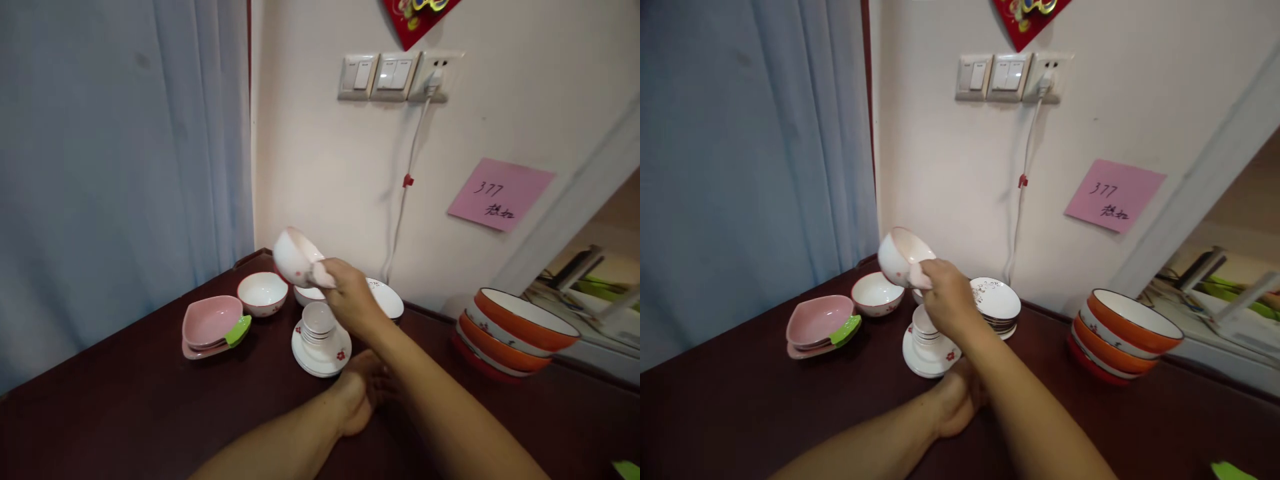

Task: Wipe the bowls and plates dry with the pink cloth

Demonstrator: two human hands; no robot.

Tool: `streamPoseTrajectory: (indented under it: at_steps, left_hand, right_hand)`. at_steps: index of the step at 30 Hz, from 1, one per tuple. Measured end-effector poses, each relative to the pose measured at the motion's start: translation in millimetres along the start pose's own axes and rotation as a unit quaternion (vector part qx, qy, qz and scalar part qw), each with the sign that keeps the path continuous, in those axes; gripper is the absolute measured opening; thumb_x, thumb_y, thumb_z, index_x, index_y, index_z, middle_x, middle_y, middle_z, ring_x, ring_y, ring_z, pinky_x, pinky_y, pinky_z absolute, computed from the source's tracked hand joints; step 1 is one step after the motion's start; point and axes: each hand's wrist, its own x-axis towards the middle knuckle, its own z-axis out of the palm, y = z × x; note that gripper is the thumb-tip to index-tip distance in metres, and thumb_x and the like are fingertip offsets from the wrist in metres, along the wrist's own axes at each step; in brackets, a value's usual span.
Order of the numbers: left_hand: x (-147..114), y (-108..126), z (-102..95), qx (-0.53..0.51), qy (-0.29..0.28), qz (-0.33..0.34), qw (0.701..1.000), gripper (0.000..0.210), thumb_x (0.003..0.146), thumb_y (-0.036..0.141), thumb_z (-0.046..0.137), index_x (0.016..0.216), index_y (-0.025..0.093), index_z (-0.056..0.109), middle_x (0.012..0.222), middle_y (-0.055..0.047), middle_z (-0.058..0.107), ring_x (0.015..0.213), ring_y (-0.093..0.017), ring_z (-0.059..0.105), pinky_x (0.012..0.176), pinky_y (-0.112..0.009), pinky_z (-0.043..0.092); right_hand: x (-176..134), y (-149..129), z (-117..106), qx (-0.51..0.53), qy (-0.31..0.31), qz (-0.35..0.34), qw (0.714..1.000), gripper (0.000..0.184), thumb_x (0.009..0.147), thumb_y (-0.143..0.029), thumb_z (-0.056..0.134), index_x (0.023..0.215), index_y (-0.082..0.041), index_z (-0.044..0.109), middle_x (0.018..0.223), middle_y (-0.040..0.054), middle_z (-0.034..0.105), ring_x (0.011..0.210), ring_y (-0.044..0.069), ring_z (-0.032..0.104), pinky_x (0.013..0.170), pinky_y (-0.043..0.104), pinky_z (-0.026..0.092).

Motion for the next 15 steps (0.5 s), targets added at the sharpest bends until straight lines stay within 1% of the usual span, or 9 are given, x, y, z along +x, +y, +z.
streamPoseTrajectory:
  at_steps: [2,4,6,8,9,10,12,13,15]
  left_hand:
    - [2.3,1.5,0.5,0.001,0.010,-0.007,1.000,0.033,0.082,0.040,0.057,0.095,0.010,0.064,0.078,-0.011,0.069,0.069,-0.022,0.064,0.073,-0.037,0.045]
    - [2.4,4.4,0.0,-0.006,0.011,-0.013,1.000,0.052,0.084,0.056,0.049,0.104,0.010,0.061,0.085,-0.014,0.069,0.075,-0.025,0.066,0.075,-0.039,0.046]
    - [0.6,7.8,0.0,-0.019,0.002,-0.012,1.000,0.067,0.083,0.067,0.040,0.120,0.013,0.054,0.096,-0.015,0.068,0.086,-0.028,0.066,0.079,-0.043,0.046]
    - [-2.3,10.6,1.5,-0.039,-0.033,-0.009,0.999,0.076,0.081,0.074,0.034,0.134,0.021,0.043,0.108,-0.015,0.065,0.094,-0.031,0.065,0.083,-0.048,0.045]
    - [-3.9,11.4,2.8,-0.041,-0.055,-0.016,0.998,0.077,0.080,0.075,0.033,0.137,0.024,0.040,0.113,-0.015,0.064,0.096,-0.031,0.064,0.084,-0.051,0.045]
    - [-5.4,12.0,4.3,-0.040,-0.076,-0.031,0.996,0.076,0.082,0.074,0.032,0.139,0.024,0.040,0.116,-0.016,0.064,0.098,-0.032,0.064,0.085,-0.052,0.045]
    - [-7.4,12.3,6.9,-0.040,-0.102,-0.063,0.992,0.071,0.086,0.068,0.034,0.139,0.021,0.042,0.119,-0.017,0.064,0.103,-0.032,0.062,0.087,-0.050,0.044]
    - [-7.8,12.2,7.6,-0.043,-0.099,-0.070,0.992,0.068,0.087,0.065,0.036,0.138,0.020,0.043,0.119,-0.016,0.065,0.105,-0.031,0.062,0.088,-0.049,0.044]
    - [-7.2,11.6,7.1,-0.042,-0.084,-0.060,0.994,0.062,0.089,0.059,0.040,0.135,0.017,0.048,0.116,-0.016,0.068,0.107,-0.031,0.061,0.090,-0.046,0.044]
  right_hand:
    - [-35.5,9.8,-35.5,0.093,0.071,0.028,0.993,0.017,0.088,-0.018,0.047,0.095,-0.020,0.062,0.094,0.0050,0.065,0.088,0.019,0.060,0.078,0.028,0.044]
    - [-77.4,21.8,-62.2,0.095,0.094,0.071,0.988,0.018,0.087,-0.018,0.046,0.092,-0.021,0.063,0.091,0.0050,0.064,0.082,0.020,0.059,0.072,0.028,0.045]
    - [-120.0,34.0,-72.5,0.064,0.104,0.106,0.987,0.019,0.086,-0.018,0.046,0.093,-0.022,0.063,0.091,0.0063,0.064,0.082,0.021,0.058,0.069,0.030,0.044]
    - [-157.3,44.1,-65.4,0.045,0.095,0.129,0.986,0.019,0.087,-0.018,0.045,0.095,-0.022,0.062,0.090,0.0075,0.062,0.083,0.022,0.057,0.070,0.030,0.044]
    - [-172.1,47.4,-57.2,0.042,0.092,0.137,0.985,0.019,0.087,-0.018,0.044,0.094,-0.021,0.062,0.088,0.0076,0.061,0.080,0.022,0.057,0.067,0.030,0.044]
    - [-183.6,49.3,-47.8,0.039,0.076,0.149,0.985,0.019,0.087,-0.017,0.043,0.092,-0.020,0.061,0.085,0.0073,0.060,0.078,0.021,0.056,0.067,0.030,0.043]
    - [-195.7,48.6,-31.7,0.046,0.043,0.172,0.983,0.018,0.087,-0.016,0.043,0.087,-0.019,0.061,0.083,0.0071,0.060,0.078,0.020,0.056,0.067,0.029,0.043]
    - [-196.6,46.5,-27.8,0.051,0.031,0.182,0.982,0.018,0.087,-0.016,0.044,0.086,-0.019,0.061,0.082,0.0068,0.060,0.078,0.020,0.056,0.067,0.029,0.042]
    - [-191.9,41.1,-31.7,0.097,-0.046,0.194,0.975,0.010,0.085,-0.021,0.054,0.081,-0.019,0.063,0.082,0.0049,0.062,0.078,0.020,0.056,0.069,0.028,0.043]
